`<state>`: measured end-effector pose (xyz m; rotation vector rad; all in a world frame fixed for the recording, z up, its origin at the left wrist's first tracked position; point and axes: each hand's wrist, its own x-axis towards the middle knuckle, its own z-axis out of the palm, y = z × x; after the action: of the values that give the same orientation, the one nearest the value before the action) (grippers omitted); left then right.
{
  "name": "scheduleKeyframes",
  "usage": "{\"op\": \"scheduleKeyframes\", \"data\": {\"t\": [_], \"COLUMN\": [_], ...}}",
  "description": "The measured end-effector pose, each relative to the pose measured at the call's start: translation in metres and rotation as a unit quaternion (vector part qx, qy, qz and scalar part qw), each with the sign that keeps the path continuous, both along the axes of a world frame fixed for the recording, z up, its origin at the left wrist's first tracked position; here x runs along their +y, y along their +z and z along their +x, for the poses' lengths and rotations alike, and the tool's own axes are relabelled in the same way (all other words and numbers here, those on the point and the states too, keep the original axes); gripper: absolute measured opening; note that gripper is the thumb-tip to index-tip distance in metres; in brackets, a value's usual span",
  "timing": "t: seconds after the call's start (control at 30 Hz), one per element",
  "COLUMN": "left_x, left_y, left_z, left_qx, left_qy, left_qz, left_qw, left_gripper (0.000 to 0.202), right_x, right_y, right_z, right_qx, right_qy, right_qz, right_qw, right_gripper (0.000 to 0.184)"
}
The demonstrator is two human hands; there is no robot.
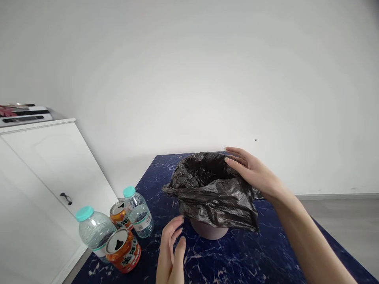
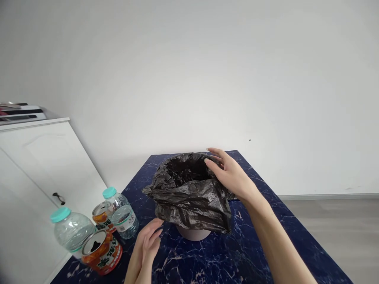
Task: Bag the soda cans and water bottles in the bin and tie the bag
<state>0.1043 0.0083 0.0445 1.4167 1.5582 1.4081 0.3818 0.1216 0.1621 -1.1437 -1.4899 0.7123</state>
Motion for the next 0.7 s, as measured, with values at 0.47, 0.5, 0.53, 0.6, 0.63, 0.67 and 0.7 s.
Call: {"op": "scheduleKeyframes", "data": {"t": [0.47,0.5,0.53,0.6,0.63,0.67,0.7], "left_x": [0.075,0.079,0.082,0.084,0.084,0.083,0.082], "left_y": [0.117,0.115,0.113,0.111,0.111,0.112,0.113], "left_z": [-0.11,-0.115,-0.119,-0.123,-0.124,-0.125,-0.124], "left_qx": [0.531,0.538,0.541,0.537,0.533,0.529,0.525], "left_qy": [0.132,0.132,0.129,0.12,0.115,0.108,0.102], "left_qz": [0.233,0.218,0.207,0.196,0.193,0.189,0.184], "left_qw": [0.804,0.804,0.805,0.812,0.816,0.82,0.825], "left_gripper": [0.053,0.056,0.058,0.057,0.055,0.053,0.052], "right_x": [0.009,0.01,0.01,0.01,0.009,0.009,0.009], "right_y": [-0.006,-0.006,-0.007,-0.007,-0.008,-0.008,-0.008], "right_z": [-0.006,-0.006,-0.006,-0.007,-0.007,-0.007,-0.007], "right_qx": [-0.001,-0.007,-0.011,-0.012,-0.01,-0.007,-0.003], "right_qy": [-0.004,-0.006,-0.01,-0.017,-0.02,-0.021,-0.022], "right_qz": [-0.005,-0.008,-0.012,-0.023,-0.027,-0.032,-0.038], "right_qw": [1.0,1.0,1.0,1.0,0.999,0.999,0.999], "right_gripper": [0.05,0.05,0.049,0.049,0.049,0.049,0.048]}}
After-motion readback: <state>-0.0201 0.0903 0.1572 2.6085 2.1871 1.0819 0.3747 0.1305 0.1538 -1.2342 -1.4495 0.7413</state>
